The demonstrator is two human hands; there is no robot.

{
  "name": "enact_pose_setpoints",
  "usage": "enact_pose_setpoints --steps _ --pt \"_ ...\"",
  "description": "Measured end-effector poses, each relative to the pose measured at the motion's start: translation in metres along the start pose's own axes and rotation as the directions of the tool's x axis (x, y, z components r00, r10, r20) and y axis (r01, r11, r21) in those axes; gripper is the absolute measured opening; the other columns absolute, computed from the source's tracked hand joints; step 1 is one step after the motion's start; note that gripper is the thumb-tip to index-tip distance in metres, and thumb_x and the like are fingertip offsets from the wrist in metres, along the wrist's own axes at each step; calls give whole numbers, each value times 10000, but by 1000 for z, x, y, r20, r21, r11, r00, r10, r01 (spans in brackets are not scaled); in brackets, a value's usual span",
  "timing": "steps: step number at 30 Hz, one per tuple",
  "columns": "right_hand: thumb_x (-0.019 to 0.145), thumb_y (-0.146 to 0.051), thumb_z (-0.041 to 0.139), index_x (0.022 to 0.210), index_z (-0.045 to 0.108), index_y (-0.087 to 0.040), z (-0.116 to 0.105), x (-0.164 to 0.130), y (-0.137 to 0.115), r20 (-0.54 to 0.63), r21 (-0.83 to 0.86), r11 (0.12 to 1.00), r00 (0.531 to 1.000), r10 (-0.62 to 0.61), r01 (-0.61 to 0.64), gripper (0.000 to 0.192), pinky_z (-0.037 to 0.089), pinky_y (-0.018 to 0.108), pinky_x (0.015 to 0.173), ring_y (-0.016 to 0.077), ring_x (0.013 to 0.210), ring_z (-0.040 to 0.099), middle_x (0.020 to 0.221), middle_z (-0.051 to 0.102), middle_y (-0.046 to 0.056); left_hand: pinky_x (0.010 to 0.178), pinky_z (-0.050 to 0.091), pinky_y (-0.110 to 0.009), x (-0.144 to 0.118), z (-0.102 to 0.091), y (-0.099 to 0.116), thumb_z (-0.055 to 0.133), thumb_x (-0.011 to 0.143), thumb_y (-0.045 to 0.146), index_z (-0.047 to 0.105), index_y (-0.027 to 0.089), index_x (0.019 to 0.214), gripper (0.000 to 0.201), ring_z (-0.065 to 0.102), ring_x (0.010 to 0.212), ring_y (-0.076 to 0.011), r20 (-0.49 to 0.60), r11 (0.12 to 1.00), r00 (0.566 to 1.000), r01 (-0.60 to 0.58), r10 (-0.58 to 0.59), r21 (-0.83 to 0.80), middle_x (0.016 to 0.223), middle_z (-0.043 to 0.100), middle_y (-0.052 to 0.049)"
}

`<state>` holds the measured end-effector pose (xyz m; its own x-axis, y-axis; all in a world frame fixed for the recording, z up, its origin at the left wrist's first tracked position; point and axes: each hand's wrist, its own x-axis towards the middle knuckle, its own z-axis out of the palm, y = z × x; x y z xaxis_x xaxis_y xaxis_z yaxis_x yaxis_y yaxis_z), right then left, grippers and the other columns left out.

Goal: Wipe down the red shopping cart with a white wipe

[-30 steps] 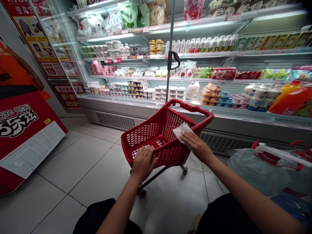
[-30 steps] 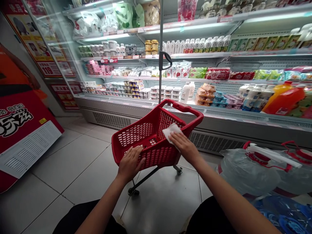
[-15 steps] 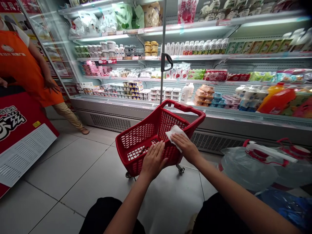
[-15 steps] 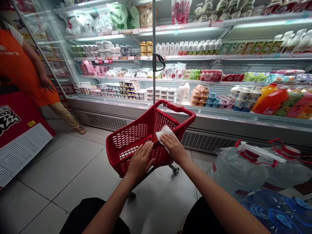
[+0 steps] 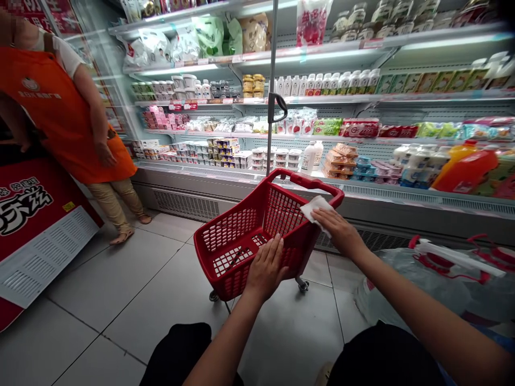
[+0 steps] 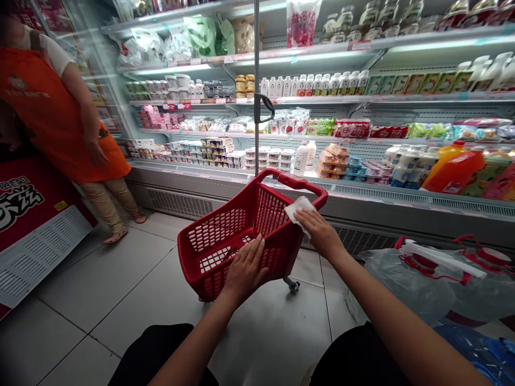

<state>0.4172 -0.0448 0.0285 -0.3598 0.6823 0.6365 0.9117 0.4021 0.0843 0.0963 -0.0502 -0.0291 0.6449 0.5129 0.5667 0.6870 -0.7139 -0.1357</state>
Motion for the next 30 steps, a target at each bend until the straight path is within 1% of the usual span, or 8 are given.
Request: enact_pose_setpoints --steps 3,9,11,13,18,21,26,30 --pt "804 58 386 1576 428 -238 5 -4 -10 -33 4 998 998 58 -58 829 351 527 1246 241 1488 416 1565 510 65 1257 282 -400 -1 -1 4 440 1039 463 174 108 1647 753 289 1555 -254 1 1000 1000 3 -3 8 1718 201 -103" --pt "900 -17 451 1602 369 -232 29 -4 -100 16 125 985 993 -118 115 738 403 481 1222 224 1477 434 1573 499 75 1268 268 -403 -3 -2 2 461 1031 436 215 100 1637 735 298 1553 -251 -6 1000 1000 5 -5 0 1704 242 -116" --pt "896 -11 460 1595 381 -242 26 -1 -98 37 131 979 986 -162 156 740 394 478 1226 217 1467 449 1570 503 69 1272 261 -402 -3 -4 -1 465 1030 416 218 93 1634 729 293 1555 -253 5 1000 1000 -13 13 10 1706 236 -116" --pt "873 25 430 1577 414 -259 16 2 -71 48 103 982 985 -167 161 760 382 478 1232 204 1444 481 1552 526 56 1272 262 -400 -3 -5 -3 467 1029 404 195 85 1638 739 282 1559 -254 17 999 1000 -27 26 26 1711 215 -117" --pt "813 54 382 1551 464 -231 -6 2 0 -20 -15 998 998 59 -59 795 358 517 1239 222 1452 471 1557 518 72 1266 283 -401 -2 -6 -2 484 1019 406 87 100 1656 811 259 1568 -245 21 999 999 -33 32 34 1714 199 -119" --pt "823 39 402 1553 463 -211 2 0 -18 -23 -3 995 995 98 -98 774 361 520 1239 235 1471 443 1555 520 88 1267 287 -410 -1 -5 2 494 1015 420 108 101 1654 812 267 1565 -248 7 1000 1000 -7 7 11 1712 206 -119" --pt "897 -26 460 1575 425 -231 25 2 -94 50 123 990 996 -74 67 709 388 477 1230 219 1459 461 1561 515 76 1265 288 -420 0 -5 2 483 1022 416 158 89 1645 775 294 1555 -253 1 1000 1000 6 -6 -5 1694 259 -138" --pt "897 -17 451 1574 422 -269 14 5 -80 69 131 983 988 -140 130 722 357 481 1244 200 1440 486 1544 538 47 1253 310 -413 -2 -15 -4 475 1026 404 144 99 1649 768 332 1539 -253 7 1000 1000 -25 25 -1 1681 299 -143"
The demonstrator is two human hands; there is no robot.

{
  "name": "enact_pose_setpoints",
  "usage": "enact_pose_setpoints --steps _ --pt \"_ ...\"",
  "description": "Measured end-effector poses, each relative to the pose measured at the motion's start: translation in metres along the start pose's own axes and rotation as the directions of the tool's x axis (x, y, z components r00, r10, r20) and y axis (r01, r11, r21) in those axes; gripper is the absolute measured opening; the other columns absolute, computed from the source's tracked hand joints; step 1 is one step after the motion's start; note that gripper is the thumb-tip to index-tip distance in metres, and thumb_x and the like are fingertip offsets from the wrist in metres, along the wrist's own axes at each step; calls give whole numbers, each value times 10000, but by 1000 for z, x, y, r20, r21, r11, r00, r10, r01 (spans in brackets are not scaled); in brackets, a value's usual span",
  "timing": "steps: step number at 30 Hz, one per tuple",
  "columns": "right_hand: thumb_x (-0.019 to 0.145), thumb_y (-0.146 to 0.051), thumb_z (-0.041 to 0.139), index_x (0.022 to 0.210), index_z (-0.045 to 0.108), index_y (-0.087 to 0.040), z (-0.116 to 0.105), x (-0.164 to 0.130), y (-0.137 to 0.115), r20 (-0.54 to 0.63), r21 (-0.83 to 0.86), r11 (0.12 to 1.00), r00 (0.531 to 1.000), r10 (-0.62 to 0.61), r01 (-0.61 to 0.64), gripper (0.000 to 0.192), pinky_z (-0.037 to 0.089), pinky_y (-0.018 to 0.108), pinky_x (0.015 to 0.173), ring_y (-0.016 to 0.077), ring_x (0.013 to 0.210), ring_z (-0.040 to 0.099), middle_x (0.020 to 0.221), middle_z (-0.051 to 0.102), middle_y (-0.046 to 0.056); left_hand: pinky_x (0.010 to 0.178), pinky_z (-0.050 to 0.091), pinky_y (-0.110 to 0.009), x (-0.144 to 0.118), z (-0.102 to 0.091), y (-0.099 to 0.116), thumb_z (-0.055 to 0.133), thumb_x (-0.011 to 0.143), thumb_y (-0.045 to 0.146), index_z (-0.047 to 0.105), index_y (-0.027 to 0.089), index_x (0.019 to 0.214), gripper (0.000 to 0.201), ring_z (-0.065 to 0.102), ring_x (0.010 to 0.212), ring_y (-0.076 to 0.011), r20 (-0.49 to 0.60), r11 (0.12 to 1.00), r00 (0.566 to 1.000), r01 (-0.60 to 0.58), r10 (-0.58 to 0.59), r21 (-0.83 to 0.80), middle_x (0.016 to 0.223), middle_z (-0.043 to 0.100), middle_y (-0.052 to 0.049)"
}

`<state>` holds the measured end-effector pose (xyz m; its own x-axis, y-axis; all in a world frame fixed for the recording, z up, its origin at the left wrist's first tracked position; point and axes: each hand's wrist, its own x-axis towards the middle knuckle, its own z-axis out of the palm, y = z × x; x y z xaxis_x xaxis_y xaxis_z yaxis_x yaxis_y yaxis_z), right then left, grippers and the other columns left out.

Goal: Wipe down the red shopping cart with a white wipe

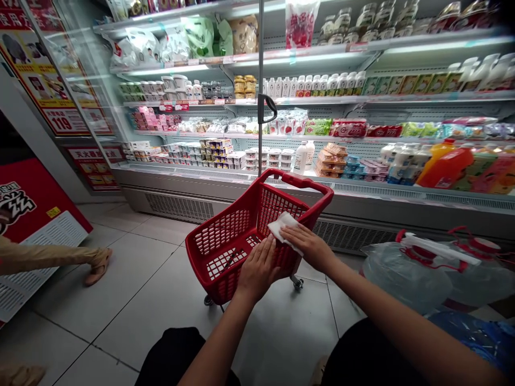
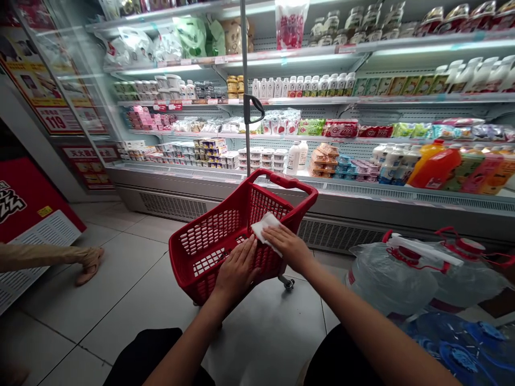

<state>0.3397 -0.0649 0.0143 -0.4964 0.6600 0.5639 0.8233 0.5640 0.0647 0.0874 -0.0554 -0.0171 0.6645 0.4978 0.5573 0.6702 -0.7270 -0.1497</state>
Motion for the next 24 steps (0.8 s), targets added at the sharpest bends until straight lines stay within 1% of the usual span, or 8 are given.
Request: enact_pose_setpoints --steps 4,6,9,12,14,17,21,24 --pt "819 24 430 1561 447 -253 -19 -9 47 -52 -69 988 990 132 -135 792 319 515 1258 214 1455 467 1548 531 56 1236 336 -399 -6 -10 -5 457 1038 382 195 106 1639 711 390 1509 -250 6 1000 1000 -2 3 -12 1665 338 -145" --pt "792 21 439 1562 447 -229 -15 -10 50 -86 -79 976 977 196 -203 810 329 530 1251 229 1473 439 1559 517 76 1237 333 -406 -8 -10 -5 465 1037 388 213 112 1636 705 404 1501 -254 10 1000 1000 7 -7 -21 1659 350 -148" --pt "822 -6 456 1555 456 -211 7 -5 19 -91 -47 977 975 202 -207 761 375 529 1226 242 1466 451 1535 543 101 1240 329 -424 -9 -7 -1 491 1027 423 234 104 1629 728 398 1504 -271 8 999 999 38 -38 -22 1657 351 -160" --pt "870 -54 499 1571 426 -215 26 3 -22 -48 20 993 992 115 -114 723 388 505 1220 243 1468 448 1546 531 101 1240 334 -422 -7 -6 0 488 1026 427 257 91 1619 720 390 1509 -270 13 999 999 42 -42 -21 1653 359 -165" --pt "879 -77 532 1587 393 -223 27 5 -33 -17 49 998 999 46 -45 736 364 500 1235 241 1472 442 1563 510 96 1237 341 -418 -6 -8 -2 473 1033 409 268 95 1616 693 397 1505 -261 20 999 1000 24 -24 -31 1644 379 -160" --pt "895 -52 486 1587 392 -255 14 -1 -11 15 29 999 1000 12 -13 727 340 496 1248 215 1457 463 1561 516 67 1216 373 -417 -7 -13 -7 461 1038 395 299 106 1604 656 438 1480 -261 20 999 1000 22 -21 -48 1620 425 -153" --pt "877 -6 404 1592 385 -281 -5 -17 40 -46 -47 985 985 166 -168 766 346 516 1241 211 1482 424 1593 475 46 1145 458 -402 -15 -17 -18 457 1040 384 301 146 1608 635 518 1420 -257 17 996 998 69 -68 -55 1582 485 -144" --pt "823 24 390 1598 378 -252 -2 -21 52 -77 -36 971 969 233 -236 823 342 528 1242 221 1514 367 1621 431 59 1092 505 -387 -21 -17 -24 465 1038 378 316 155 1603 626 566 1373 -260 14 992 993 119 -119 -44 1552 524 -141"
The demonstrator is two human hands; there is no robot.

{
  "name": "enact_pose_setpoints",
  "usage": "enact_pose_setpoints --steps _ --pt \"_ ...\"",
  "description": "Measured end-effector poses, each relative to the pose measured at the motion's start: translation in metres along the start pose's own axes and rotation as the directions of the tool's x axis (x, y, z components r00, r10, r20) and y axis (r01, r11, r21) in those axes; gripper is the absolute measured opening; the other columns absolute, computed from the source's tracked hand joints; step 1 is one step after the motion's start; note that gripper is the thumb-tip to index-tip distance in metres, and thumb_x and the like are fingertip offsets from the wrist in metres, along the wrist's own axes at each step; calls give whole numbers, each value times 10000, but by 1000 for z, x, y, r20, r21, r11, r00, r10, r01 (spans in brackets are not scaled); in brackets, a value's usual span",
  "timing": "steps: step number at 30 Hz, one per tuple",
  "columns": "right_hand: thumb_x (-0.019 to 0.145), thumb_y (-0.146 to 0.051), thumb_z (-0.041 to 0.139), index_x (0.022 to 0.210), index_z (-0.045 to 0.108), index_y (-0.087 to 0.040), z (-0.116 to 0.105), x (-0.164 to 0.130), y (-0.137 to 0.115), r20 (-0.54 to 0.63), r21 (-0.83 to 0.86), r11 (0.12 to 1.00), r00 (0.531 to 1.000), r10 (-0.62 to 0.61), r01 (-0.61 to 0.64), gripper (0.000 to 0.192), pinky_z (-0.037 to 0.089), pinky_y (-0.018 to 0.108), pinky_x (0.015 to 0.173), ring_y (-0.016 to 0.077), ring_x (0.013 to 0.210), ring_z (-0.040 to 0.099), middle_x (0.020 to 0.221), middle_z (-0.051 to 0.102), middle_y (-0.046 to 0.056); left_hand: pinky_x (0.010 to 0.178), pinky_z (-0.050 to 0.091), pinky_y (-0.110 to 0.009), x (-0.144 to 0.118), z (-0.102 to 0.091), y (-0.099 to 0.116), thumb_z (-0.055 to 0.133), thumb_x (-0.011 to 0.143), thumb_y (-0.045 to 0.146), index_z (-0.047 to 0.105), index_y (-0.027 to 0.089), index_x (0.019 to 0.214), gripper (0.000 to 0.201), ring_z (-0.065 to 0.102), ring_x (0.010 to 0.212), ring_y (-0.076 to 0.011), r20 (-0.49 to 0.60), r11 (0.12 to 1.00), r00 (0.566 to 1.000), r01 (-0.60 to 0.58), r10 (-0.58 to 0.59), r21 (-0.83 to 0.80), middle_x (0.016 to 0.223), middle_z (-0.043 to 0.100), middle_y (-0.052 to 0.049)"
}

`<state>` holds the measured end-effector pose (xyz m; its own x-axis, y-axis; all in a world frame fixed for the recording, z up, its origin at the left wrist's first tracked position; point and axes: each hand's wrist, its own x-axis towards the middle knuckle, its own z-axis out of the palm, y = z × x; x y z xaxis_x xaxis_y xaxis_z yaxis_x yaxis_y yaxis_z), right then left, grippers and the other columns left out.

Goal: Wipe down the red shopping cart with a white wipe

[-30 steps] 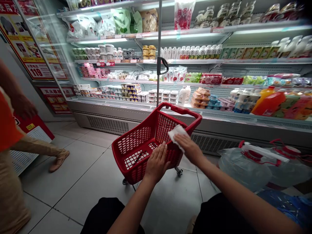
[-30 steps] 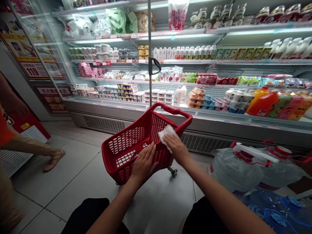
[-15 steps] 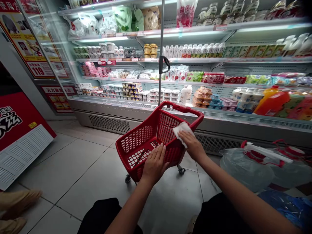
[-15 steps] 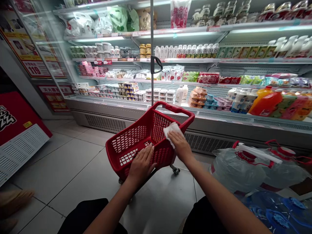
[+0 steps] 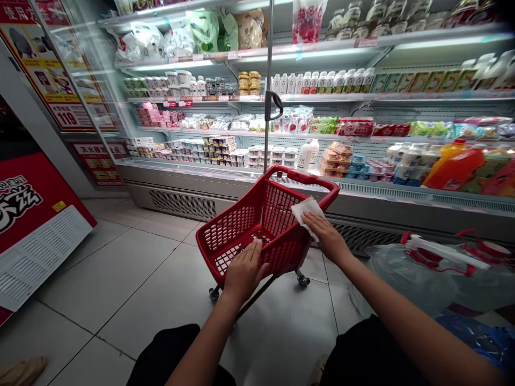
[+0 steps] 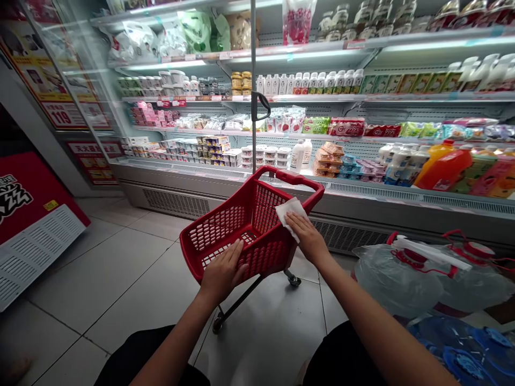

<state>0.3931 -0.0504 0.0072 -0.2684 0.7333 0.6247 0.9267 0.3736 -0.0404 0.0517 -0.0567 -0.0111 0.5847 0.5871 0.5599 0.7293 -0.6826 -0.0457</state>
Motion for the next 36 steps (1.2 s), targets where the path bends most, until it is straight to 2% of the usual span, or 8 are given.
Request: enact_pose_setpoints --steps 4,9,13,19,24,30,33,36 --pt "818 11 429 1603 366 -241 24 -2 -42 -16 63 998 1000 21 -20 827 361 522 1236 226 1505 385 1594 472 79 1120 484 -408 -2 2 -3 514 1017 381 355 113 1578 642 560 1376 -282 0 999 999 43 -43 30 1575 488 -165" --pt "877 -56 516 1630 291 -245 39 -1 -98 57 155 979 988 -143 133 808 354 497 1242 227 1508 381 1619 432 80 1101 500 -398 -1 4 -6 518 1014 365 351 128 1584 640 579 1357 -281 6 997 998 63 -63 50 1564 504 -159" --pt "897 -30 482 1625 298 -286 23 4 -68 116 129 964 962 -247 232 793 348 494 1242 209 1495 401 1608 453 51 1059 528 -396 -2 3 -10 495 1019 362 291 159 1616 662 605 1326 -280 -2 996 997 73 -73 46 1557 514 -151" --pt "877 24 374 1623 315 -258 11 6 1 64 14 993 991 -119 118 800 352 483 1242 208 1521 344 1648 380 60 1065 529 -380 -5 3 -3 509 1006 331 270 156 1618 681 590 1343 -268 0 998 998 63 -63 9 1607 448 -142" --pt "809 9 440 1609 354 -226 32 8 -26 32 70 997 999 -24 22 838 353 505 1241 223 1520 350 1617 434 90 1058 529 -394 -4 9 6 550 975 302 276 132 1606 709 554 1382 -286 33 997 997 76 -76 0 1628 402 -182" --pt "755 31 451 1608 348 -229 46 4 -90 109 195 967 976 -189 165 898 329 481 1256 198 1523 346 1626 423 69 1087 502 -385 -3 9 2 558 966 280 307 118 1586 688 547 1390 -279 38 996 996 85 -85 2 1607 430 -200" --pt "771 26 451 1588 389 -234 39 9 -76 136 189 962 965 -223 196 860 306 484 1265 188 1506 382 1609 453 56 1086 504 -372 -4 7 1 560 965 280 303 123 1589 693 542 1395 -273 38 997 996 76 -76 6 1613 424 -190" --pt "797 2 463 1549 459 -217 30 18 -39 119 120 988 986 -116 102 784 311 499 1258 209 1484 422 1584 486 76 1096 500 -379 -4 6 3 567 964 291 277 121 1598 717 519 1416 -271 55 997 996 71 -71 1 1622 412 -184"
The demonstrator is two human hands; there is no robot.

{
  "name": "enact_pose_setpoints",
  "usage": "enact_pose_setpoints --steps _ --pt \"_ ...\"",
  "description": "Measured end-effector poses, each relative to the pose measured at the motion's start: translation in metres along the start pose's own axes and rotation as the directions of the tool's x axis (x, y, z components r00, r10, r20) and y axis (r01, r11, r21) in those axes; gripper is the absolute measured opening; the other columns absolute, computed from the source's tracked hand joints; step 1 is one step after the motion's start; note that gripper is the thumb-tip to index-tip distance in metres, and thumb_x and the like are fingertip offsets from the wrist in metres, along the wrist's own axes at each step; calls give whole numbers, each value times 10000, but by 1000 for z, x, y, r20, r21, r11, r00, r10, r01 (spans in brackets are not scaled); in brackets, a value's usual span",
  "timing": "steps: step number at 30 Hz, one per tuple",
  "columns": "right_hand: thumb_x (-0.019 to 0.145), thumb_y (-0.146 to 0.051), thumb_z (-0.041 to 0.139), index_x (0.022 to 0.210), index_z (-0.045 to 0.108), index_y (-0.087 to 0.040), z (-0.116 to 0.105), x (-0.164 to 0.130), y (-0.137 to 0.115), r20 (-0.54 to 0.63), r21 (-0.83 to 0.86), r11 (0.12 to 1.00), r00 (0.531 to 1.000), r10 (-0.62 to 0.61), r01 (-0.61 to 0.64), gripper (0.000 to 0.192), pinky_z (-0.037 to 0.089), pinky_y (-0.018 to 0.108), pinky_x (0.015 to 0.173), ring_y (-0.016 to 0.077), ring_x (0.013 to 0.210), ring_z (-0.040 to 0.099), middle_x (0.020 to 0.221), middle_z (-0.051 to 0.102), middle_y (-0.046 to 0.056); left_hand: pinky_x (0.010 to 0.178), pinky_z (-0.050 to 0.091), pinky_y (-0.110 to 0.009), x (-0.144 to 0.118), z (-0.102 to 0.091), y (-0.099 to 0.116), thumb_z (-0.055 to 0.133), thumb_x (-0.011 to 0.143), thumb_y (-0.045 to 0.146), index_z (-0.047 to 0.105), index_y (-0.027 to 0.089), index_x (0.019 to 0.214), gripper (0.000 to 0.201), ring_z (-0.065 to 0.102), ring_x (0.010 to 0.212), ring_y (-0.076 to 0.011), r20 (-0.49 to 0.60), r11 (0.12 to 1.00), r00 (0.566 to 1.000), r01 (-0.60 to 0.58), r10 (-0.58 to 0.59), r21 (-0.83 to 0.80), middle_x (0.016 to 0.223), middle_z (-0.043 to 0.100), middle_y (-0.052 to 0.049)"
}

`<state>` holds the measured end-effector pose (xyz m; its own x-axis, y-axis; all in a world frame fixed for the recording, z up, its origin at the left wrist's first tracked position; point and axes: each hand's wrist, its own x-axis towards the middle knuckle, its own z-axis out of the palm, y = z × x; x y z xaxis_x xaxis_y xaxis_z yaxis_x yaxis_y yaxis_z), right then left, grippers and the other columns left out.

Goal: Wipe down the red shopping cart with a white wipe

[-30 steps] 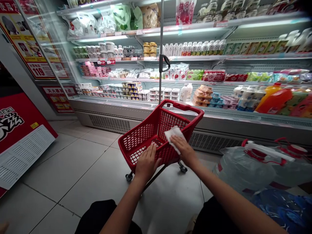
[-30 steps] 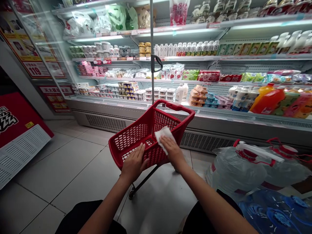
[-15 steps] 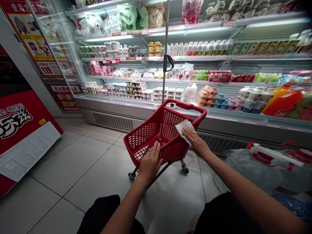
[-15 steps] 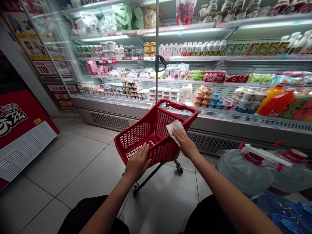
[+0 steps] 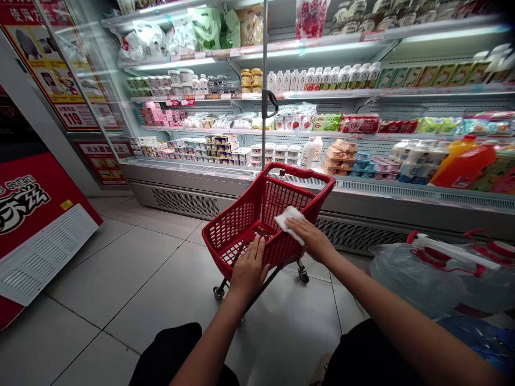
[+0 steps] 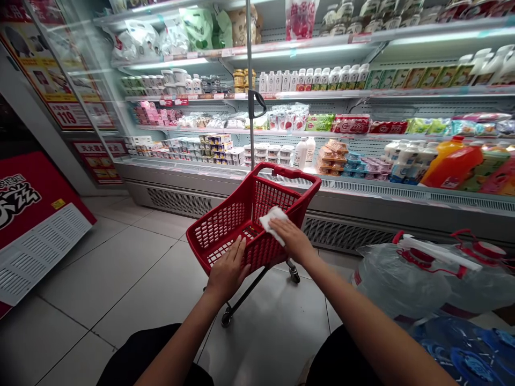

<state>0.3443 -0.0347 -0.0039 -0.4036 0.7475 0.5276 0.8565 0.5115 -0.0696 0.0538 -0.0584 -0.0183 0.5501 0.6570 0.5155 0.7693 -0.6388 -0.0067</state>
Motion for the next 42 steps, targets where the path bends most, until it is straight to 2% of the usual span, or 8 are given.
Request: enact_pose_setpoints --steps 5,11,13,19,23,29,36,42 --pt "822 -19 452 1552 460 -192 -2 -1 14 -47 -6 989 988 150 -150 751 322 499 1253 230 1503 390 1597 462 94 1117 486 -369 1 1 9 583 958 289 288 104 1589 720 476 1451 -265 33 1000 999 14 -13 -15 1646 369 -179" --pt "803 31 420 1611 350 -233 21 -12 -73 -19 75 997 1000 -6 7 853 297 473 1269 194 1530 331 1628 415 55 1112 490 -379 0 1 14 544 966 277 309 84 1572 677 496 1437 -277 37 999 999 33 -32 -13 1618 410 -202" --pt "782 47 424 1630 295 -254 22 -13 -83 3 87 994 998 -61 61 909 280 465 1275 182 1535 316 1642 391 38 1086 508 -359 -1 -3 8 525 969 266 291 99 1582 677 524 1413 -262 40 999 999 20 -19 -26 1608 433 -188" --pt "827 4 447 1595 385 -262 2 -12 -12 -22 -17 999 999 38 -39 815 303 492 1260 206 1494 402 1609 443 55 1079 507 -395 -11 -18 -25 529 963 257 230 166 1614 722 622 1298 -249 122 995 993 13 -1 -101 1475 601 -132" --pt "818 -3 446 1581 415 -236 -1 -2 27 -36 -20 992 992 125 -126 799 314 474 1258 208 1514 366 1620 429 61 1117 468 -447 -14 -16 -26 550 947 281 119 161 1642 827 651 1244 -264 143 990 990 6 14 -140 1408 649 -134" --pt "790 17 423 1583 412 -213 19 6 -1 -77 83 974 973 217 -210 826 319 472 1260 203 1524 345 1618 434 77 1126 461 -473 -8 -3 -3 578 920 269 22 162 1645 920 518 1409 -302 106 983 994 -8 28 -186 1590 457 -182" --pt "716 61 412 1625 315 -238 21 -19 -75 -6 199 980 1000 -19 20 961 287 460 1277 185 1547 290 1649 385 41 1186 409 -501 -6 1 11 561 963 312 5 171 1652 897 346 1528 -323 30 971 998 -53 62 -234 1667 319 -186" --pt "680 69 427 1569 431 -263 7 -6 -26 75 158 987 997 13 -25 949 306 464 1262 183 1497 397 1600 464 40 1240 332 -502 -8 -10 -25 646 948 446 13 245 1662 975 252 1569 -304 116 953 977 -143 179 -267 1722 179 -140"
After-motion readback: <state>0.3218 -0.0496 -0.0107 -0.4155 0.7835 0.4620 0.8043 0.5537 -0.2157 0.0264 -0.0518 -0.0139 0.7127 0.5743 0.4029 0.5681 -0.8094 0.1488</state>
